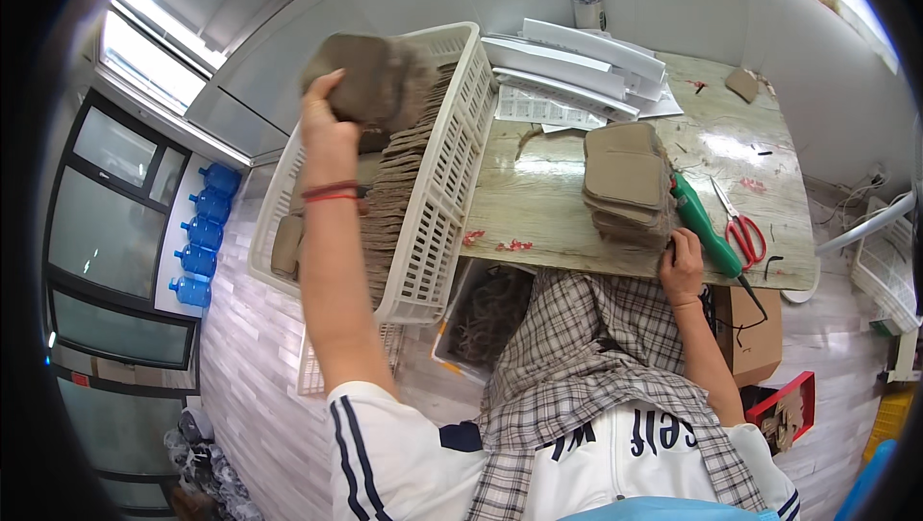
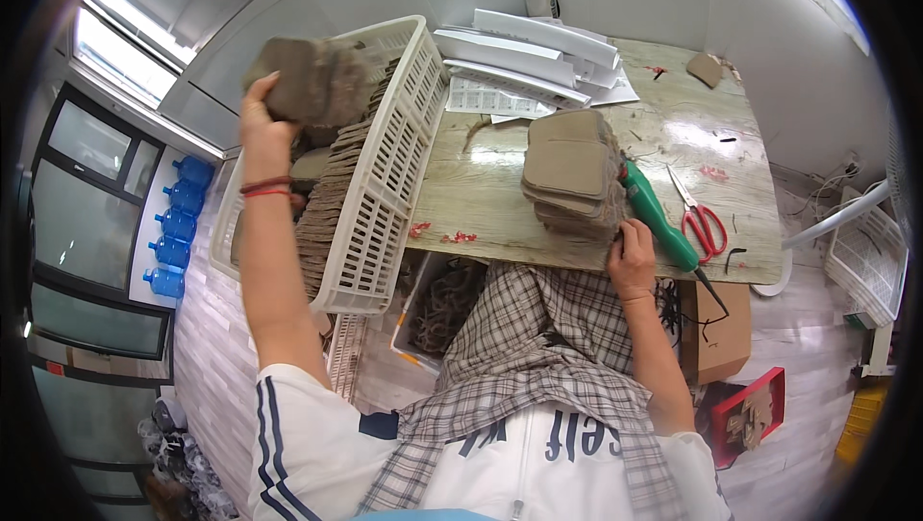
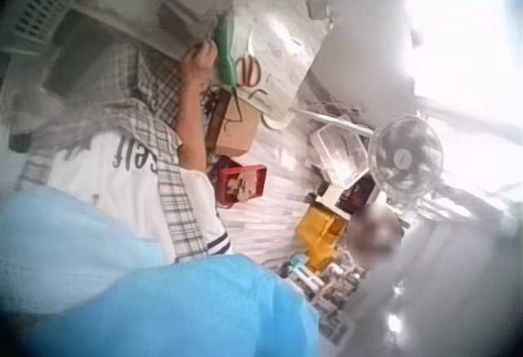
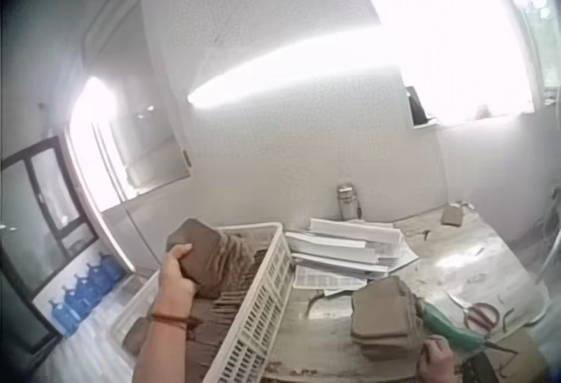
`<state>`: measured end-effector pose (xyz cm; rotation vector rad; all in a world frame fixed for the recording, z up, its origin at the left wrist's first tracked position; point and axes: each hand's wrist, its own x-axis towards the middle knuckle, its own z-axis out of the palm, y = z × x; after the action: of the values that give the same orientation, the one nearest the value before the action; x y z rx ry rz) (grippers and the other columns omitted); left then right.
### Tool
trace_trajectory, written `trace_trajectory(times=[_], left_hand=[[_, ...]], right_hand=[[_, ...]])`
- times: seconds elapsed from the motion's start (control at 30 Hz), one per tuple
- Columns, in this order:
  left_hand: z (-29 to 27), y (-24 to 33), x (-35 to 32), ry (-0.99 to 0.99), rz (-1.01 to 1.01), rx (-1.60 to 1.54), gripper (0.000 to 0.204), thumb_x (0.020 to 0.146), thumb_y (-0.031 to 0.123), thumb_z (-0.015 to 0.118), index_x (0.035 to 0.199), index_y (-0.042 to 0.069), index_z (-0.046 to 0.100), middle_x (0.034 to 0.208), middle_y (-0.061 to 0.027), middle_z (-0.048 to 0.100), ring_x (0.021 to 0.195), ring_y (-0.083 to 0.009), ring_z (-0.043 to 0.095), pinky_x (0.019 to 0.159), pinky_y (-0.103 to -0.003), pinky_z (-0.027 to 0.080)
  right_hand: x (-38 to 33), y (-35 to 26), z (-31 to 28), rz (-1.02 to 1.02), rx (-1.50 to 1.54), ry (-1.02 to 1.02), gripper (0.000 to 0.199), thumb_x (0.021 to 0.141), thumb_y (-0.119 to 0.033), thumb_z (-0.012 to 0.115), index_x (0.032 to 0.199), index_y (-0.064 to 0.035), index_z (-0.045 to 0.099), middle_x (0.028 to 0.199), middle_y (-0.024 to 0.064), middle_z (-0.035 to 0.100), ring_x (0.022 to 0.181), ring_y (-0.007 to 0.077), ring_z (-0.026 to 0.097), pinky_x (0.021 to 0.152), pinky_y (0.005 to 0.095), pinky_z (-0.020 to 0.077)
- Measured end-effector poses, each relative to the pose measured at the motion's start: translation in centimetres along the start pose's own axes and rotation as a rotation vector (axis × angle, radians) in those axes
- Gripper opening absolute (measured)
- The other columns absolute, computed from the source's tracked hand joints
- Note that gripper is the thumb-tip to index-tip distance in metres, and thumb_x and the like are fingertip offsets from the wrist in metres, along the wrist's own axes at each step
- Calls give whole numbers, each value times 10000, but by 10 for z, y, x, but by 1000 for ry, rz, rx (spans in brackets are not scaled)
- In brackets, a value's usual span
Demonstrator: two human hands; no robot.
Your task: The person uses a green rotary cutter to trim excess fabric from the edges of multiple beige fabric pieces. They handle the pieces one at a time, rotate them to access different edges, and place the trimmed pieces into a white plastic basket. The person also stacks trimmed pieces on the table and organizes them in the basket.
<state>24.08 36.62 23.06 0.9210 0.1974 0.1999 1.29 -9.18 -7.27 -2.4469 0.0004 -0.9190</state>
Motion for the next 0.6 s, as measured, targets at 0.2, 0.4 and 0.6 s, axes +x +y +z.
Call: trace_trajectory(times=[0.2, 0.4, 0.6], left_hand=[[63, -157, -43, -135, -210, -141, 387, 763, 17, 665, 1138, 6, 571, 1085, -152, 636, 1002, -349, 634, 900, -549, 530], [17, -282, -11, 153, -301, -251, 222, 781, 20, 639, 1001, -4, 614, 1027, -114, 632, 931, -280, 606, 863, -401, 498], [-29, -325, 20, 320, -307, -110, 769, 690, 20, 743, 1324, -50, 312, 1304, -189, 477, 1108, -330, 537, 956, -421, 454]], right_hand=[[-1, 5, -3, 17, 14, 11, 266, 770, 41, 567, 1033, 14, 595, 1061, 171, 593, 998, 354, 584, 864, 401, 494], [0, 3, -7, 46, 37, -2, 268, 759, 49, 559, 1023, 20, 591, 1064, 175, 587, 993, 363, 577, 864, 405, 491], [3, -10, 0, 14, 51, 0, 270, 762, 62, 554, 1027, 27, 592, 1067, 185, 590, 1003, 368, 578, 870, 412, 489]])
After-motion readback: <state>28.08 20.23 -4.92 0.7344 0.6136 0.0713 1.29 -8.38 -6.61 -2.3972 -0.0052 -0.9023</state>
